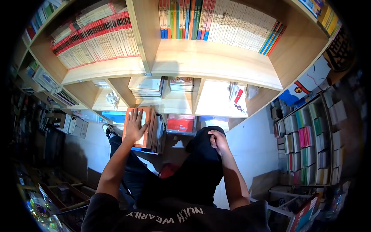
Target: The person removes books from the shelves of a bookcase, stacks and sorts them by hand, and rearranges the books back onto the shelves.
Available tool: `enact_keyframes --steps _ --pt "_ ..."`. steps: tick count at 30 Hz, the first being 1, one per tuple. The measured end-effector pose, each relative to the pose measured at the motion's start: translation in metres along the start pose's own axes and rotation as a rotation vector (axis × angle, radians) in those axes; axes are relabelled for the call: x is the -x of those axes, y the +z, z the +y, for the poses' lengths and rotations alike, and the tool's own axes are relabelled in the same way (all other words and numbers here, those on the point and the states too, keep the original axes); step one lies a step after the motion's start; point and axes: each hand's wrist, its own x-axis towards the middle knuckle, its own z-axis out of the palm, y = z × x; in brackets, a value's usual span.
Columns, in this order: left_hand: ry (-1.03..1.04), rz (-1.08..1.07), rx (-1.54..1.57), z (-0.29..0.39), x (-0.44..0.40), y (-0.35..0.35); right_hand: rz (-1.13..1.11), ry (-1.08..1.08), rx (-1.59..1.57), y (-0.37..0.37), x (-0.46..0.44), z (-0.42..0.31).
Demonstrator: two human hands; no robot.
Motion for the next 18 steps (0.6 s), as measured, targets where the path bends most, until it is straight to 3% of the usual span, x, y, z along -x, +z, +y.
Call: enact_keyframes --steps 11,17,18 --pt "0.016 0.009 -0.029 -0.002 0.0 0.006 -0.049 -0.068 -0.039 -0.005 0.006 0.007" --pt "0.016 0.013 -0.025 -0.004 -0.002 0.006 -0.32 -0.054 0.257 0.069 0.042 -0.054" --pt "0.01 0.006 -0.016 -0.003 -0.001 0.006 -0.447 -0.187 0.336 0.09 0.046 -0.079"
